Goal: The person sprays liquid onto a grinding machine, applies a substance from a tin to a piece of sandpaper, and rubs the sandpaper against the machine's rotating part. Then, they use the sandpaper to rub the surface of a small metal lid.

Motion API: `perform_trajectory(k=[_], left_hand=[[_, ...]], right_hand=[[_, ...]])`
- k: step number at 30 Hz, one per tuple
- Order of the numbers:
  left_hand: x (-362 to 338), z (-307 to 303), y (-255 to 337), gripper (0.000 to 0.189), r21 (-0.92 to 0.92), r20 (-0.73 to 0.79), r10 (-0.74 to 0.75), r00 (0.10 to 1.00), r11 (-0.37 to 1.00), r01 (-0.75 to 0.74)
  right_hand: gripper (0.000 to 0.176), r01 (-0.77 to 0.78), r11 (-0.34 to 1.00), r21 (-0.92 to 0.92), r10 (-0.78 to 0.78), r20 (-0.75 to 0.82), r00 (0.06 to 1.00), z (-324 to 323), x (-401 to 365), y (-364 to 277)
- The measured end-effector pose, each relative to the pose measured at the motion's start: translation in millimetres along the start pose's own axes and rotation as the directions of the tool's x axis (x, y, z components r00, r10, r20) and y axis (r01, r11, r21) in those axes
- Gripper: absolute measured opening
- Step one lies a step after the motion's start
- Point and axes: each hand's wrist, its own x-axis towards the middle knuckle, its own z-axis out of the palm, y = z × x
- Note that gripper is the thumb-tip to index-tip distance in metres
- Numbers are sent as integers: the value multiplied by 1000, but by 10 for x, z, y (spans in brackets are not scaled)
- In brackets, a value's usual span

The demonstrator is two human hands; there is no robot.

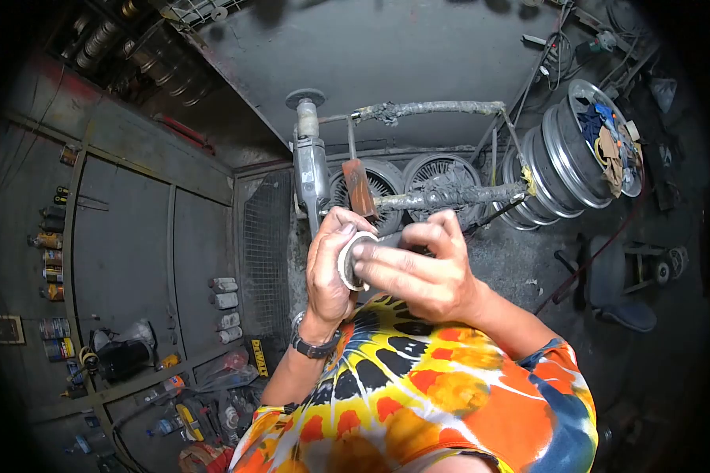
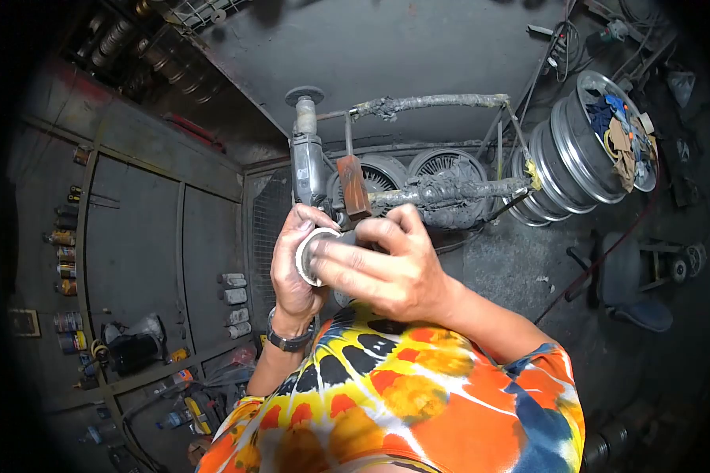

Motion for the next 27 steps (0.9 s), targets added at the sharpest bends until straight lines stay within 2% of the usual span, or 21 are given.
perform_trajectory(k=[3, 6, 9, 13, 17, 19, 21, 23, 27], left_hand=[[15, 15, -1, 30, 58, -9, 26, 1000, 998, -26], [16, 8, 3, 28, 23, -1, 17, 1000, 1000, -17], [15, 29, 31, 29, 42, 3, -3, 1000, 999, 3], [14, 15, -5, 29, -10, -16, -45, 999, 999, 45], [2, -11, -17, 31, 80, -2, -1, 1000, 997, 1], [-11, 21, -41, 32, -57, -42, -12, 999, 998, 9], [8, 0, -60, 32, -58, -45, 10, 999, 998, -12], [5, -6, -46, 32, 37, -30, 33, 999, 999, -32], [26, -11, -80, 32, 5, -11, 60, 998, 998, -60]], right_hand=[[30, 32, 999, 16, -32, 5, 999, 1, -15, -23], [29, -12, 1000, -10, 12, 2, 1000, 2, -8, 32], [31, 49, 999, 13, -49, -1, 999, 6, -22, -25], [29, -13, 1000, -11, 13, 0, 1000, 1, -13, 29], [31, 32, 999, 34, -32, -3, 999, 33, -52, -35], [31, -31, 999, -43, 31, -17, 999, 39, -53, 83], [32, -55, 998, 27, 55, -7, 998, 46, -45, -44], [31, 11, 999, 32, -10, -21, 1000, 40, -57, -118], [31, -67, 997, -30, 66, -30, 997, 43, -47, -22]])
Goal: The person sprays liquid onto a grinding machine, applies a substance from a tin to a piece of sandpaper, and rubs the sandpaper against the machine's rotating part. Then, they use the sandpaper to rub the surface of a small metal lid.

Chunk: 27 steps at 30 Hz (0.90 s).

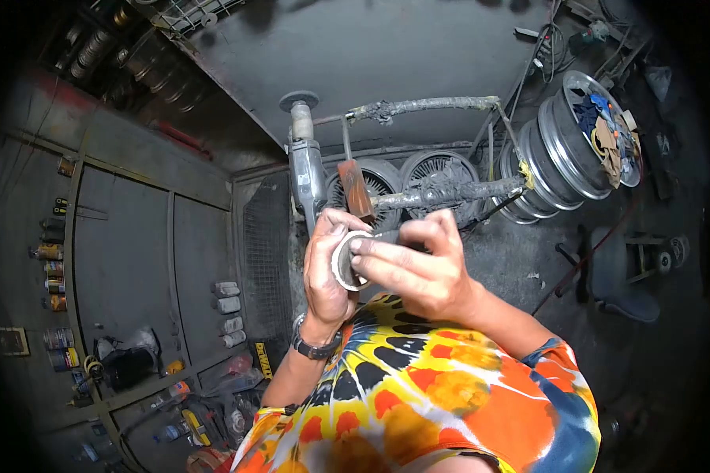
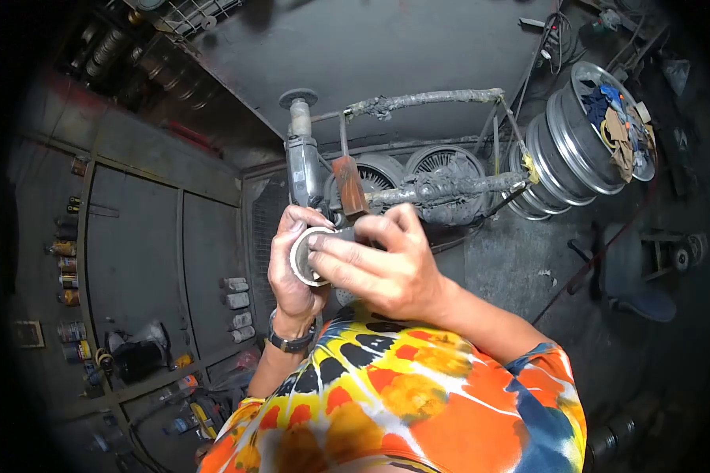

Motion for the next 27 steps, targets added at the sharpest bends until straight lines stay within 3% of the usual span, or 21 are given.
perform_trajectory(k=[4, 6, 8, 10, 12, 15, 18, 20, 22, 24, 27], left_hand=[[-9, 27, 37, 32, 69, -13, -3, 1000, 998, 4], [-9, 41, 35, 33, -20, -24, -24, 999, 1000, 24], [10, -9, 13, 33, -19, -12, 0, 1000, 1000, 0], [9, -3, 40, 32, 92, -18, 10, 1000, 996, -9], [-9, 50, 40, 32, -13, -47, 0, 999, 1000, 0], [23, -3, 25, 32, -4, -27, 10, 1000, 1000, -10], [-5, -5, 25, 32, 90, -21, 4, 1000, 996, -2], [-8, 11, 28, 32, -31, -28, -18, 999, 999, 17], [9, -5, 23, 32, -49, -27, -3, 1000, 999, 2], [18, 4, 47, 32, 78, -29, 20, 999, 997, -18], [9, 15, 35, 33, 23, -33, 22, 999, 1000, -22]], right_hand=[[32, 38, 996, 84, -38, -2, 999, -3, -17, -37], [32, 5, 1000, -3, -5, -32, 999, 35, -30, 63], [32, 9, 998, 60, -7, -36, 999, 45, -19, -56], [30, 34, 997, 68, -33, -13, 999, 12, -16, -135], [29, 1, 1000, 6, -1, -12, 1000, 9, -4, 18], [27, -1, 999, 34, 2, -23, 1000, 36, 5, -80], [26, 19, 999, 40, -18, -12, 1000, 29, -19, -24], [28, -25, 999, -22, 24, -26, 999, 34, -13, 56], [30, 5, 999, 49, -6, 5, 1000, -1, 18, -93], [31, 57, 996, 71, -56, -13, 998, 12, 3, -71], [32, -22, 1000, 6, 22, -10, 1000, 25, 11, 36]])
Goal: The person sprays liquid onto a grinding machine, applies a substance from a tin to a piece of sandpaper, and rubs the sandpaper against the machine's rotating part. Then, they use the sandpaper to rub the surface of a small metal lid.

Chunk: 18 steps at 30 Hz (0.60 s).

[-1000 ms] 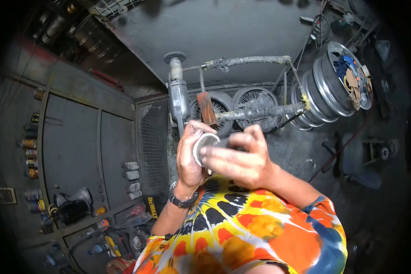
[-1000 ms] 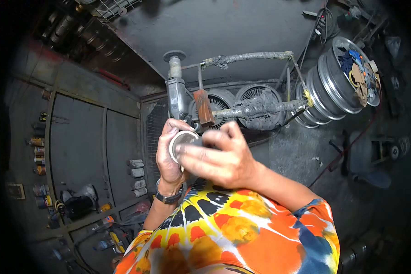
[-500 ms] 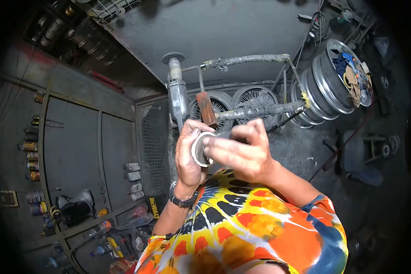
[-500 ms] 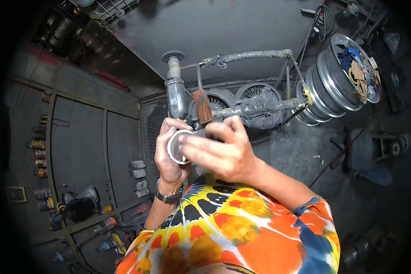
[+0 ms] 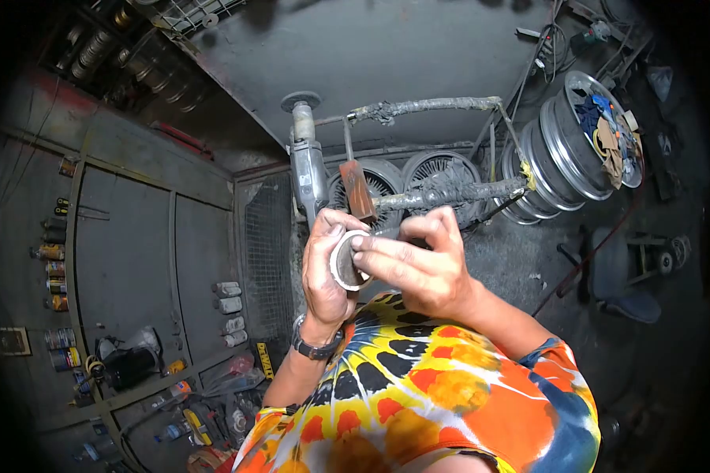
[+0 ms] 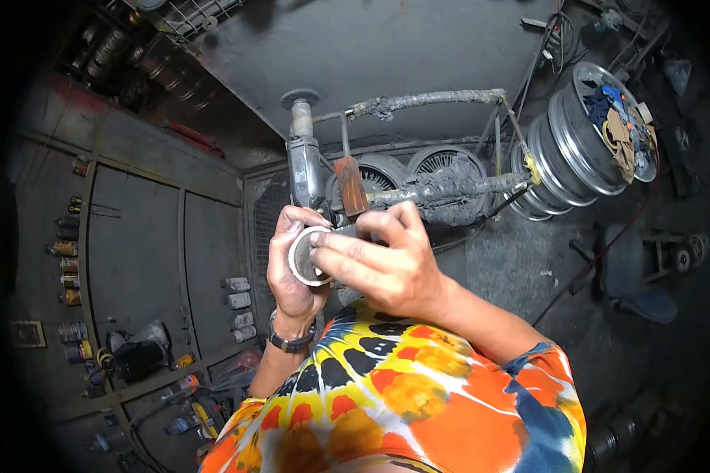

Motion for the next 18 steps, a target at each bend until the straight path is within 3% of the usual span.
perform_trajectory(k=[4, 7, 11, 13, 18], left_hand=[[17, -10, -3, 33, 8, -1, 1, 1000, 1000, -1], [11, -41, -14, 34, 4, 5, -5, 1000, 1000, 5], [7, -25, 21, 34, 71, 4, -18, 1000, 997, 17], [-2, 9, 7, 36, -19, -11, -23, 1000, 1000, 23], [22, -6, 8, 35, 72, 6, 15, 1000, 997, -16]], right_hand=[[32, 68, 996, 57, -68, -2, 998, 12, -16, -68], [31, 18, 1000, -24, -18, -13, 1000, 11, 13, 6], [31, 61, 996, 70, -61, -12, 998, 36, -20, -105], [29, 14, 1000, 8, -14, -12, 1000, 24, -9, 35], [28, 66, 995, 77, -68, 11, 998, -3, 0, -76]])
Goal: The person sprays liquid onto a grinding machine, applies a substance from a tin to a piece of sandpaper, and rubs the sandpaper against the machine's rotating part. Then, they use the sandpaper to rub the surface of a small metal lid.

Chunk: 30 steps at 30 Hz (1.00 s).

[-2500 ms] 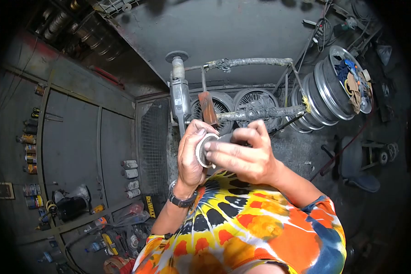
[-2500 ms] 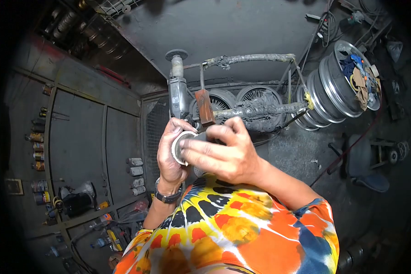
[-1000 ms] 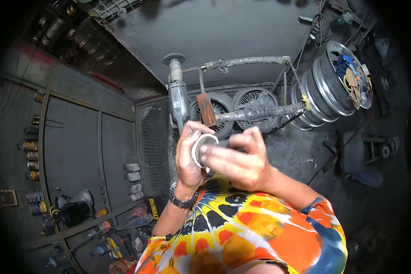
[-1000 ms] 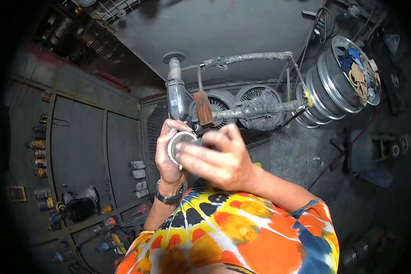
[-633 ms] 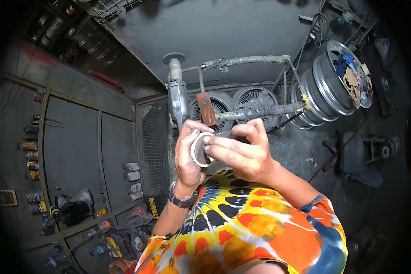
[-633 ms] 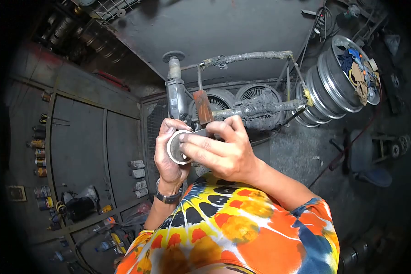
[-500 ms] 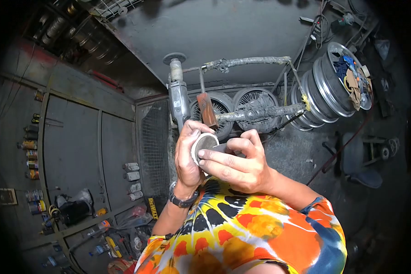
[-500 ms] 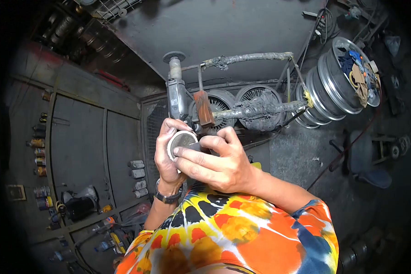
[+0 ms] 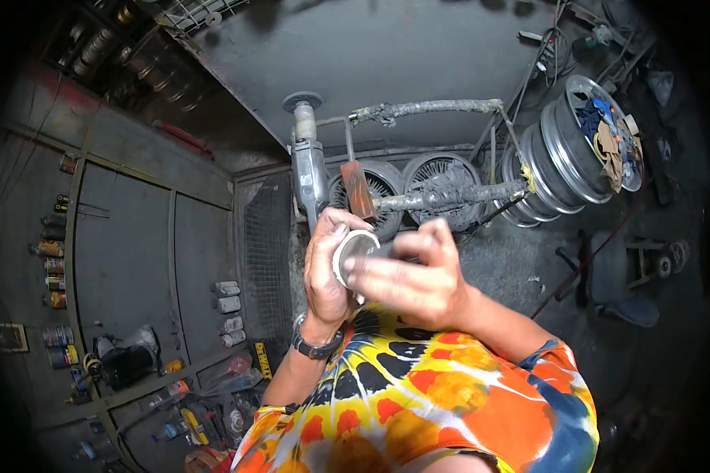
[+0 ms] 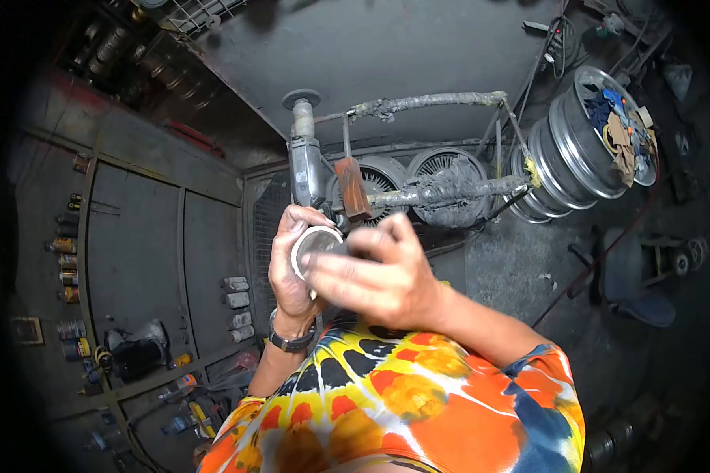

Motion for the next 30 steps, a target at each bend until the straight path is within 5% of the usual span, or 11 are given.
perform_trajectory(k=[30], left_hand=[[21, -12, -23, 31, -84, 63, -71, 995, 994, 76]], right_hand=[[31, -49, 995, -85, 49, -7, 999, -38, -5, 152]])
